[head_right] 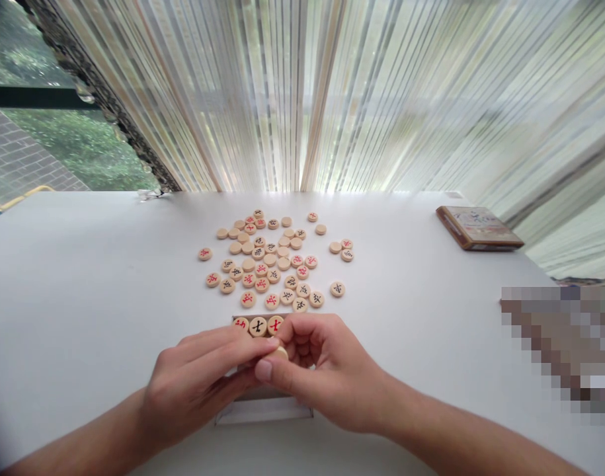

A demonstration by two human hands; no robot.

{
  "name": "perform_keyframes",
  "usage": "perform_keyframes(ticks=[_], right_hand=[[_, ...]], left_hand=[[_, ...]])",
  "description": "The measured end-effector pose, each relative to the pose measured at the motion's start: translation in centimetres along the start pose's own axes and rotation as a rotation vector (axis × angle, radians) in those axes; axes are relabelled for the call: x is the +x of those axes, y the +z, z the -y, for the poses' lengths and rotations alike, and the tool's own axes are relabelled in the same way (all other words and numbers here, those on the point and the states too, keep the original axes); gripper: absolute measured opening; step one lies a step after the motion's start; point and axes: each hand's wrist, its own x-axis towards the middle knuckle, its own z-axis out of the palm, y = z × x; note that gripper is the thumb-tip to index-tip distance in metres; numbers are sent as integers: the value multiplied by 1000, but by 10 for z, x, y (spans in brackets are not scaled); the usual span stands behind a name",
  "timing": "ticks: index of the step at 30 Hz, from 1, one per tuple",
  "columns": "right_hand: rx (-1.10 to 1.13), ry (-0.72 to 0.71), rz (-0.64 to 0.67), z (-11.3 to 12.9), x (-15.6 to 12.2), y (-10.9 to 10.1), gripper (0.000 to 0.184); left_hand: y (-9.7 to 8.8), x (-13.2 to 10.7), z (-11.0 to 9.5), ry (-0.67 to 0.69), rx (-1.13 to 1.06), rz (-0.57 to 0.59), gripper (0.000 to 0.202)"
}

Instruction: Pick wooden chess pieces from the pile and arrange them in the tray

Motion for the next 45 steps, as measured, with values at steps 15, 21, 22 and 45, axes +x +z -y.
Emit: perform_keyframes(ticks=[15, 21, 22, 45], right_hand=[[58, 7, 61, 2, -2, -5, 29], [110, -16, 106, -2, -3, -8, 28], [124, -20, 117, -3, -3, -9, 27], [-131, -233, 35, 2, -4, -9, 8]], left_hand=[[-5, 3, -2, -105, -115, 0, 23], [-6, 1, -1, -115, -140, -1, 24], [-6, 1, 0, -117, -145, 1, 24], [-6, 8, 2, -213, -215, -50, 23]])
